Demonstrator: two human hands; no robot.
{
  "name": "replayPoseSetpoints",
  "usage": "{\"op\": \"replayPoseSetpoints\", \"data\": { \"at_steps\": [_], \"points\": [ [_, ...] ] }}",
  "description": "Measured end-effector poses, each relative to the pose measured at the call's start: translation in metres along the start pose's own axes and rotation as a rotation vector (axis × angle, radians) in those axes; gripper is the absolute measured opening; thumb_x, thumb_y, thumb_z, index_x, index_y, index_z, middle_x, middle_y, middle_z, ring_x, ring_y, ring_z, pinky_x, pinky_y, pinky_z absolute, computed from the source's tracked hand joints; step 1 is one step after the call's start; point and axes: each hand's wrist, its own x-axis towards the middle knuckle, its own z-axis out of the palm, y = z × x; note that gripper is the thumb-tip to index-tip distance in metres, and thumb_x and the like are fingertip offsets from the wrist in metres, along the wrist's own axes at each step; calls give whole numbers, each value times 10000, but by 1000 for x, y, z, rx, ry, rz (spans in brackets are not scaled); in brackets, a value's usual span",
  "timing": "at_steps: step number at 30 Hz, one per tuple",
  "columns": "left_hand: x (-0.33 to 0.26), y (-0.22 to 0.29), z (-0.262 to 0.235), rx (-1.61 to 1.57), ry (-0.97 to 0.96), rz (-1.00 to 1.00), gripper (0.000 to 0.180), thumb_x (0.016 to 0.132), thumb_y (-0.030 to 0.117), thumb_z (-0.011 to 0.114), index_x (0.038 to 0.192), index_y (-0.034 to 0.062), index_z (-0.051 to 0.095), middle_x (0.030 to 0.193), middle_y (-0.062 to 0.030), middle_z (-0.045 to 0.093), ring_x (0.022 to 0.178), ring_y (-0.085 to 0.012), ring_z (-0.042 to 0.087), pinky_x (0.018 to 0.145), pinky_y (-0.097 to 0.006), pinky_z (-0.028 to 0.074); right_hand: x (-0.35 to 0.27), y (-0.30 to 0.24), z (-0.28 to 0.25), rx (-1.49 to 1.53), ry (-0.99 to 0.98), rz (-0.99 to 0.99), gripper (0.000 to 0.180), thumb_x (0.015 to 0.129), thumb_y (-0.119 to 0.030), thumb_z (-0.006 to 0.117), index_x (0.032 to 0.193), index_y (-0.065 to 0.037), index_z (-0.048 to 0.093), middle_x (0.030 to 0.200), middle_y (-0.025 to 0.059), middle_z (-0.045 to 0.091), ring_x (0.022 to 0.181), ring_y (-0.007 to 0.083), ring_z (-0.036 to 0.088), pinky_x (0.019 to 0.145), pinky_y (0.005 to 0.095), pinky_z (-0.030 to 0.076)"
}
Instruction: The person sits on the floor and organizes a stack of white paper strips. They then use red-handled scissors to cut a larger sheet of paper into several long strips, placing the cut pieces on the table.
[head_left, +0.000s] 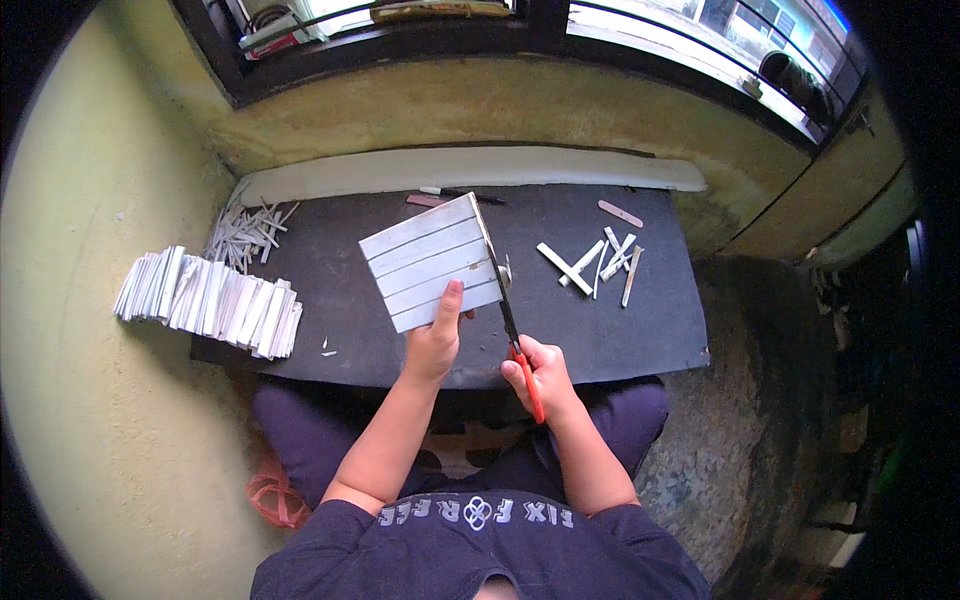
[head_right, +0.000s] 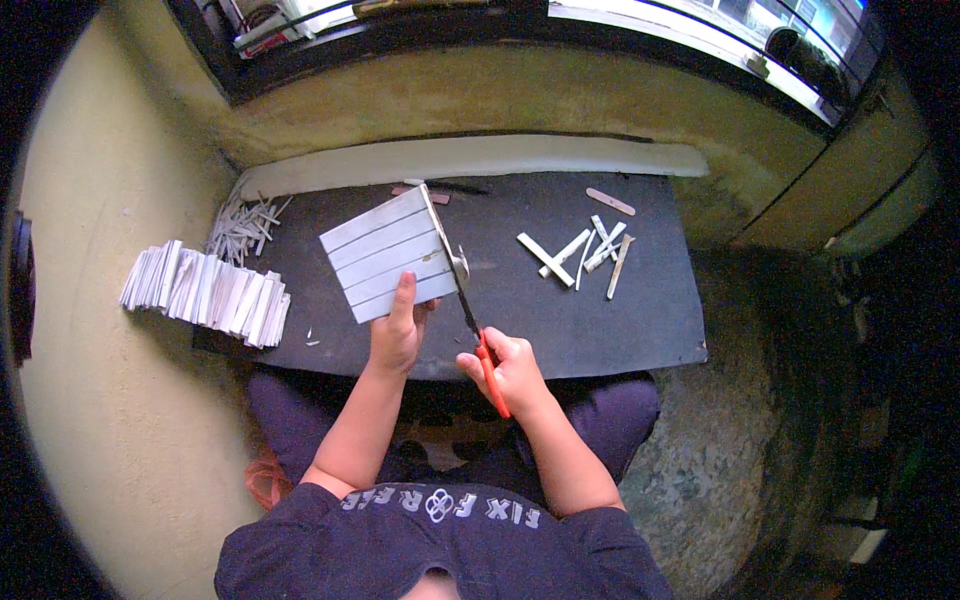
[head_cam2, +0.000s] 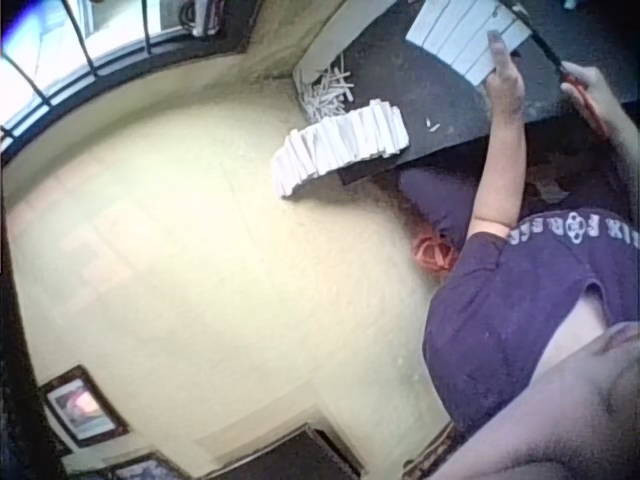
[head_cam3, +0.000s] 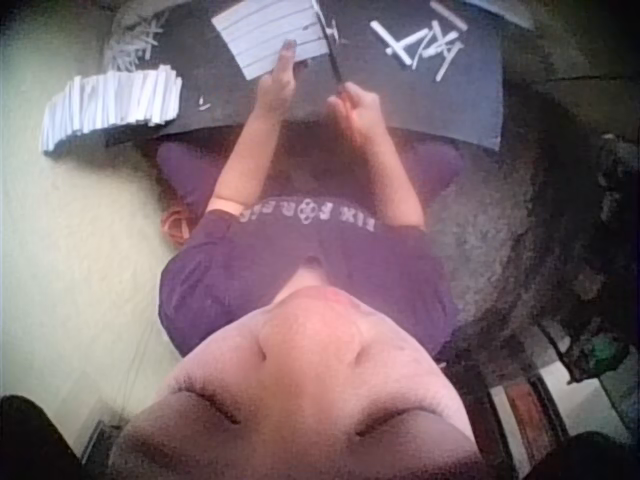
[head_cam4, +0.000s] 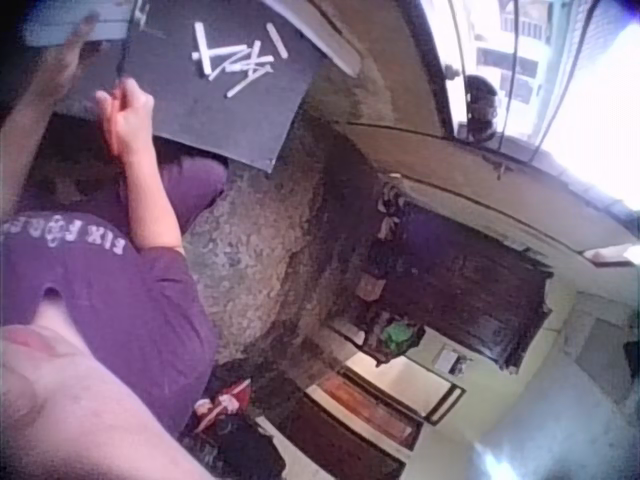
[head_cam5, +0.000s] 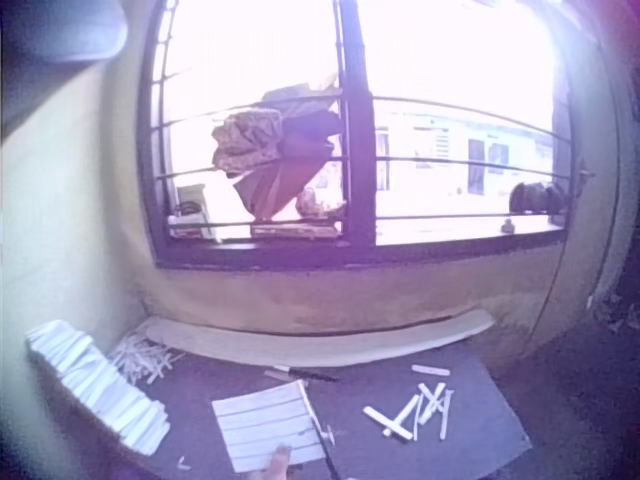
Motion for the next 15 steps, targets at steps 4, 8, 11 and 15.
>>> {"op": "replayPoseSetpoints", "data": {
  "at_steps": [4,8,11,15],
  "points": [
    [1,-2,-2,109,27,112,246,895,162,565,1088,9,550,976,-48,589,861,-138,557,763,-267,449,-1,-6,-1,12,-39,16,378,773,-331,668,706,-9,481,531,118,446,482,187,429,482,319,388],
    [-4,3,-4,209,-75,131,269,896,147,554,1121,1,536,1043,-75,587,940,-171,561,818,-284,444,-3,-7,-4,22,-59,37,345,778,-311,647,742,-5,492,566,116,487,522,188,475,519,316,416],
    [-9,8,-3,335,-175,208,279,893,142,555,1129,-3,530,1068,-85,586,968,-183,560,842,-293,440,-2,-20,-9,126,-94,108,368,799,-347,622,773,-3,496,594,109,518,550,195,513,542,317,434],
    [-16,7,2,310,-169,157,247,886,121,566,1090,-19,551,1026,-91,601,933,-186,570,818,-287,447,-3,-19,-10,157,-86,65,419,821,-415,584,786,-7,495,606,99,532,567,199,534,550,319,439]
  ]
}}
